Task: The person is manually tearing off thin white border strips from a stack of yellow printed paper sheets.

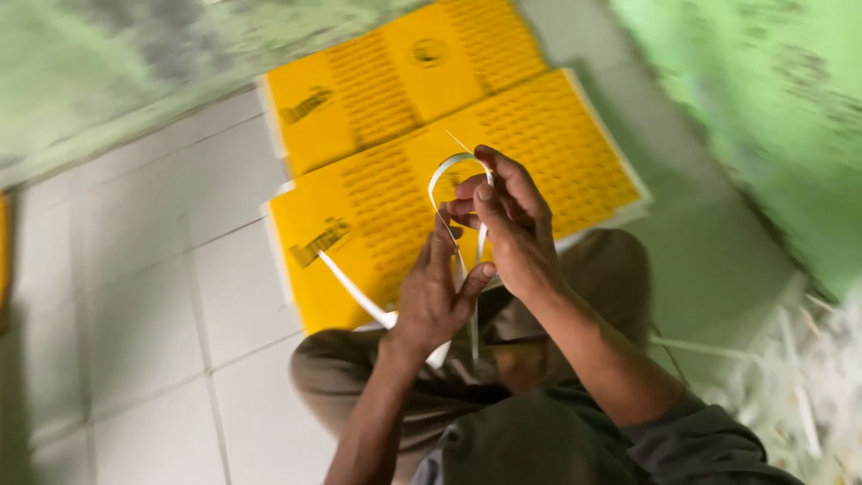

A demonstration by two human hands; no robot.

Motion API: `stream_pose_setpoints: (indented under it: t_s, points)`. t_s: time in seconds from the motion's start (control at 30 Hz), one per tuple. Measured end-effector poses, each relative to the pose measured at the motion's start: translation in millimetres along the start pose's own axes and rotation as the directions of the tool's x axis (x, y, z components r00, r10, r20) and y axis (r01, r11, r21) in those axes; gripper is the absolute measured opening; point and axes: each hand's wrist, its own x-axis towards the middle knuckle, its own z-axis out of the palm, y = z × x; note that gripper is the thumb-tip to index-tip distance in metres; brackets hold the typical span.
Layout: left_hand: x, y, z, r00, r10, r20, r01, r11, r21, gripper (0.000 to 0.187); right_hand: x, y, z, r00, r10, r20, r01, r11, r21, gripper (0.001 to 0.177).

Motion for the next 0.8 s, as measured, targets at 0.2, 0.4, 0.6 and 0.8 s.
stream_pose_setpoints:
  t_s: [0.2, 0.4, 0.6, 0.8]
  points:
    - [28, 43, 157, 0.915, 0.328, 0.234, -0.322, 0.945, -0.067, 0.053, -38, 7, -136, 0.924, -0.116, -0.365, 0.064, 0.986, -0.153, 0.084]
    - [23, 155, 258, 0.69, 0.616, 0.379, -0.611, 0.777, -0.151, 0.074, -122, -42, -316, 0.532, -0.171, -0.829, -0.036, 0.974, -0.223, 0.019]
    - [-10, 231, 292, 0.462, 0.844, 0.272, -0.726, 0.536, -0.431, 0.05, -311, -110, -478, -0.037, -0.143, -0.989, 0.078, 0.986, -0.145, 0.053]
    - [-39, 180, 318, 0.406, 0.77, 0.492, -0.614, 0.628, -0.477, 0.056, -580, -81, -554, -0.083, -0.417, -0.905, -0.741, 0.633, -0.223, 0.033]
